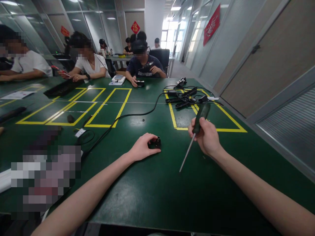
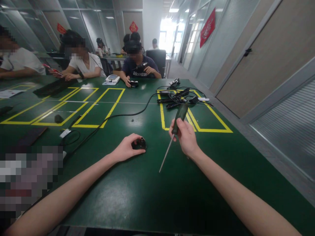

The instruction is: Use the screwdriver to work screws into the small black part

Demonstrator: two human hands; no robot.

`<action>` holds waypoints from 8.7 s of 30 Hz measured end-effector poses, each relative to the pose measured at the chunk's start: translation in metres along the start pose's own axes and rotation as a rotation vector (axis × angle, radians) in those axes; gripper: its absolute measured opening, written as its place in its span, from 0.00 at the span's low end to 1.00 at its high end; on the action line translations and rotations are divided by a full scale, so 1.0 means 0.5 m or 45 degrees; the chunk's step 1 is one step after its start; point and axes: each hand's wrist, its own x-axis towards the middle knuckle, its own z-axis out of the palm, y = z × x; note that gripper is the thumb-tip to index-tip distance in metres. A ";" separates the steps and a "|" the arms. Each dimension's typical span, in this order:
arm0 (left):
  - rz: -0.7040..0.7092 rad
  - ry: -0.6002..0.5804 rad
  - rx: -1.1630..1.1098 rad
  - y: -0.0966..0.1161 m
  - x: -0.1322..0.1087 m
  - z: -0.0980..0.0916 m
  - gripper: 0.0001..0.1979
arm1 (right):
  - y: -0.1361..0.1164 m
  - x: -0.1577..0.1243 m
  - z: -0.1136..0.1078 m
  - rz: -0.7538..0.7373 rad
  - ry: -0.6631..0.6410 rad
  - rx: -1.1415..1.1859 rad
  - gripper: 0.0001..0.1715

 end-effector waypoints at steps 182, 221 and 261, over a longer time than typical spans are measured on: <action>-0.130 -0.043 -0.258 0.018 0.005 0.000 0.16 | -0.082 0.027 0.139 -0.605 -0.241 -0.282 0.28; -0.166 -0.010 -0.263 0.012 0.007 0.006 0.14 | -0.071 0.047 0.135 -0.642 -0.171 -0.342 0.25; -0.193 -0.055 -0.304 0.006 0.009 -0.009 0.21 | -0.081 0.038 0.124 -0.619 -0.246 -0.347 0.26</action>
